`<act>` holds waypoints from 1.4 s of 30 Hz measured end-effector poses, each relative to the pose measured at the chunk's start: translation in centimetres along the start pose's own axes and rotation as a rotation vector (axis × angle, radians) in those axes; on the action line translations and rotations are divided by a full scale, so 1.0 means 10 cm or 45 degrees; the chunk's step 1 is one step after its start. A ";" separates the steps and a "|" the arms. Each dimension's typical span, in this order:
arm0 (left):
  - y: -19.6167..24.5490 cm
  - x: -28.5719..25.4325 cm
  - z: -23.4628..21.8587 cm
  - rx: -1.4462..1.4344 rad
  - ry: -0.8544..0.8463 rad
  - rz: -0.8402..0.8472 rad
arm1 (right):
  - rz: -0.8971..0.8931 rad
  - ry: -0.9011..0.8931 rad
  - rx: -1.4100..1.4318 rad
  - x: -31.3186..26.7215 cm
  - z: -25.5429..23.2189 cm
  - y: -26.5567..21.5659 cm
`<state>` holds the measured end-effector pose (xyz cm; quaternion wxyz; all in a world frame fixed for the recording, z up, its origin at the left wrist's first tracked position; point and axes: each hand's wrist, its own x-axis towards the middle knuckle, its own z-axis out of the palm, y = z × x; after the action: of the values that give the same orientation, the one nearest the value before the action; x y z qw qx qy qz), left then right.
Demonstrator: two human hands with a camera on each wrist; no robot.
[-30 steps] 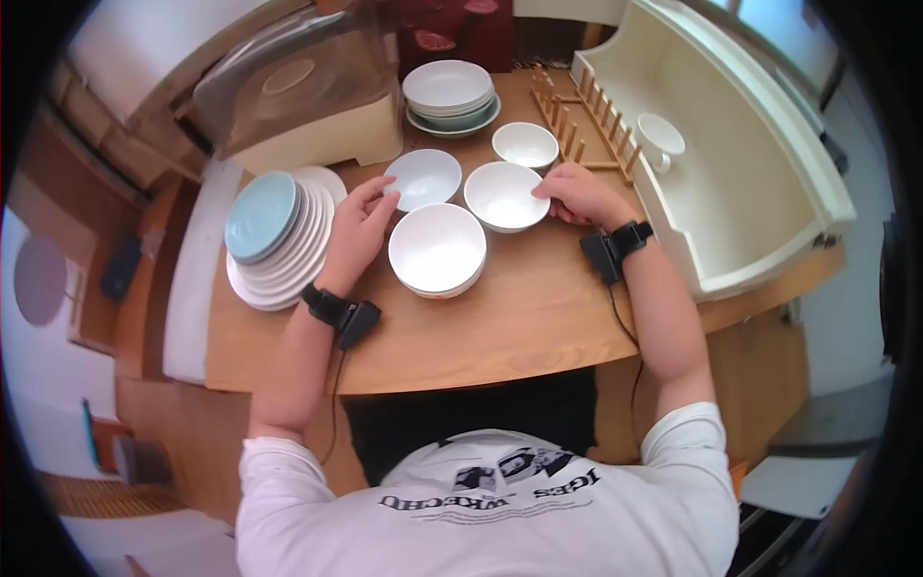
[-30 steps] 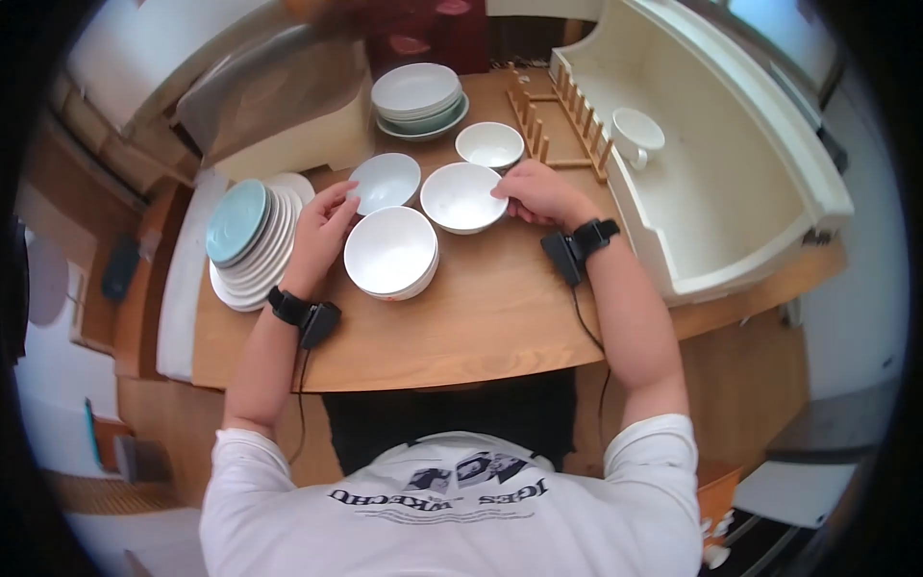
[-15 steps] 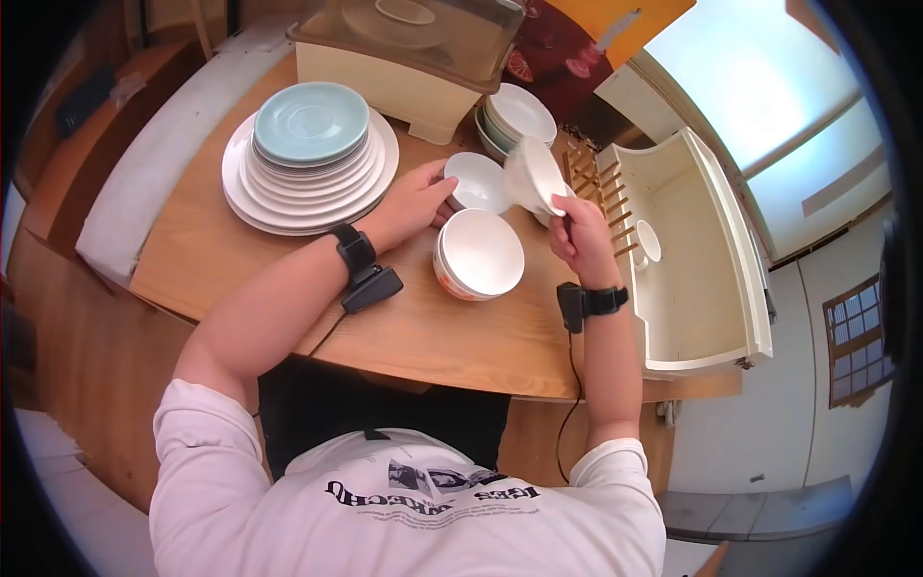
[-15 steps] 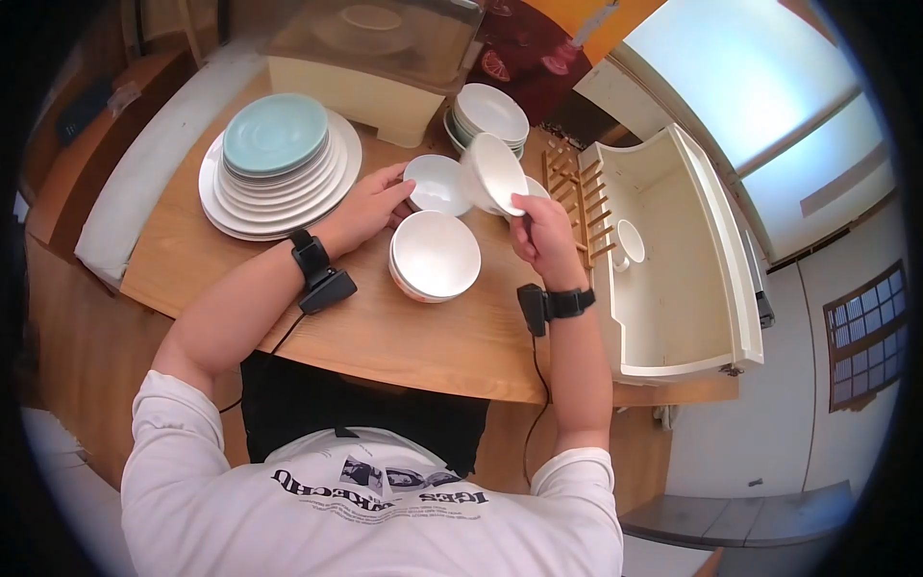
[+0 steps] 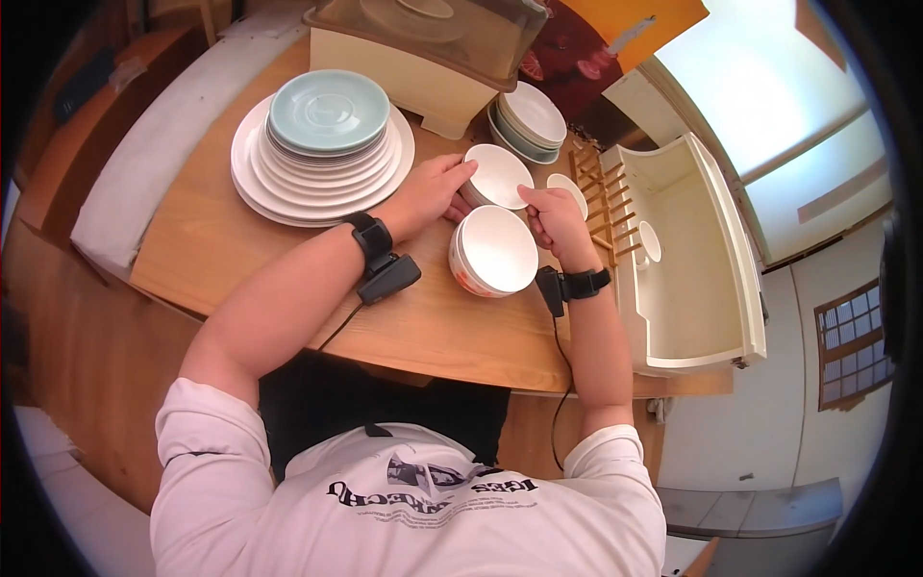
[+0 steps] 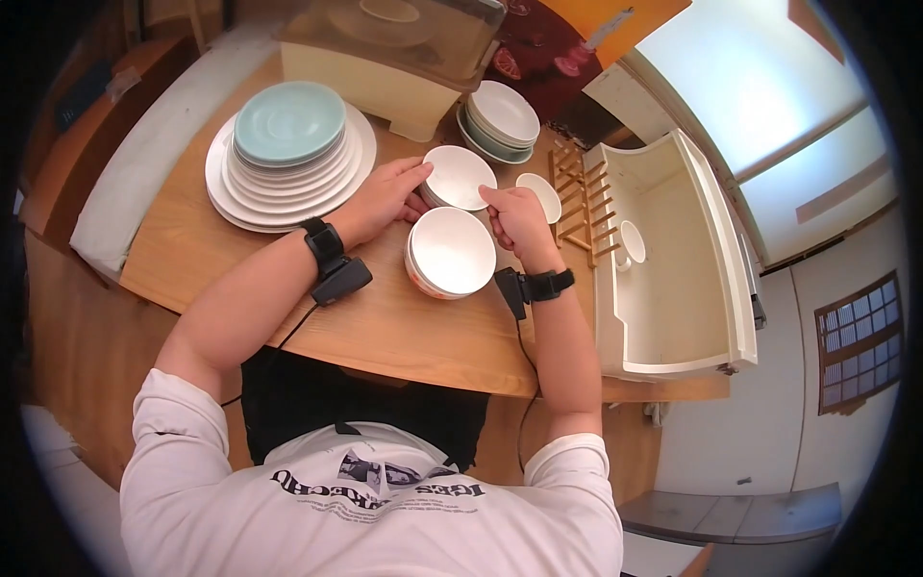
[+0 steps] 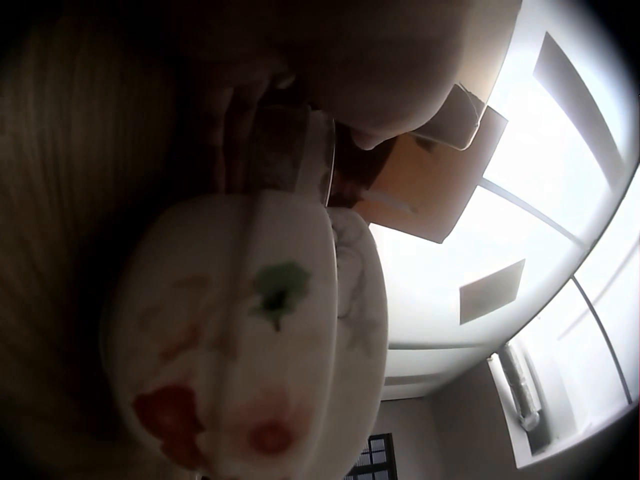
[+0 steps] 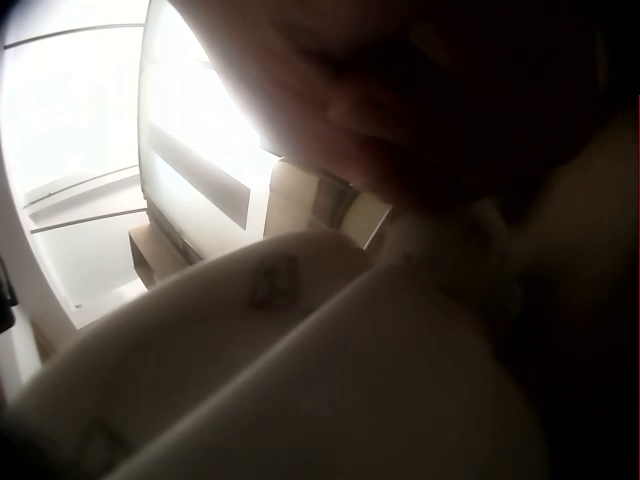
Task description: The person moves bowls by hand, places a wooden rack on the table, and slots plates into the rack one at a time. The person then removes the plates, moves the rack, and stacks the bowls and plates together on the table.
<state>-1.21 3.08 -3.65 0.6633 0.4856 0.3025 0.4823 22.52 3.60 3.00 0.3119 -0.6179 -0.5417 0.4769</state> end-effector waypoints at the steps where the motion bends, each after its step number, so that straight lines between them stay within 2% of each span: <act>1: -0.01 0.01 -0.01 0.002 -0.014 -0.007 | 0.002 0.011 -0.011 -0.02 -0.02 0.00; 3: -0.03 0.04 -0.03 0.009 -0.042 -0.023 | 0.005 0.033 -0.028 -0.05 -0.06 -0.01; 6: -0.03 0.02 -0.02 0.001 -0.020 0.000 | 0.103 0.268 0.025 -0.11 -0.23 0.05; 10: -0.01 0.01 -0.01 0.027 -0.006 0.020 | 0.308 0.253 0.044 -0.05 -0.48 0.33; 16: 0.04 -0.02 0.02 0.064 0.002 -0.007 | 0.454 0.198 0.645 0.15 -0.62 0.55; 19: 0.05 -0.02 0.03 0.079 0.018 0.005 | 0.431 0.260 0.699 0.21 -0.64 0.62; 22: 0.06 -0.03 0.02 0.071 -0.010 0.009 | 0.272 0.209 0.643 0.08 -0.65 0.60; 25: 0.05 -0.03 0.02 0.074 -0.024 -0.006 | 0.062 0.063 0.658 -0.08 -0.59 0.37; 28: 0.07 -0.03 0.03 0.093 -0.056 -0.043 | -0.017 -0.022 0.660 -0.13 -0.45 0.21; 34: 0.00 0.02 0.00 0.191 -0.143 -0.020 | -0.025 -0.034 0.358 -0.06 -0.25 0.18; 39: -0.01 0.02 0.00 0.302 -0.186 0.002 | -0.029 0.049 0.217 -0.14 -0.11 0.08; 42: -0.01 0.01 0.01 0.245 -0.195 -0.001 | -0.059 0.044 0.178 -0.13 -0.08 0.10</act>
<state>-1.03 3.14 -3.68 0.6349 0.5823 0.2961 0.4125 23.68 2.25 2.65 0.3745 -0.5900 -0.5159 0.4954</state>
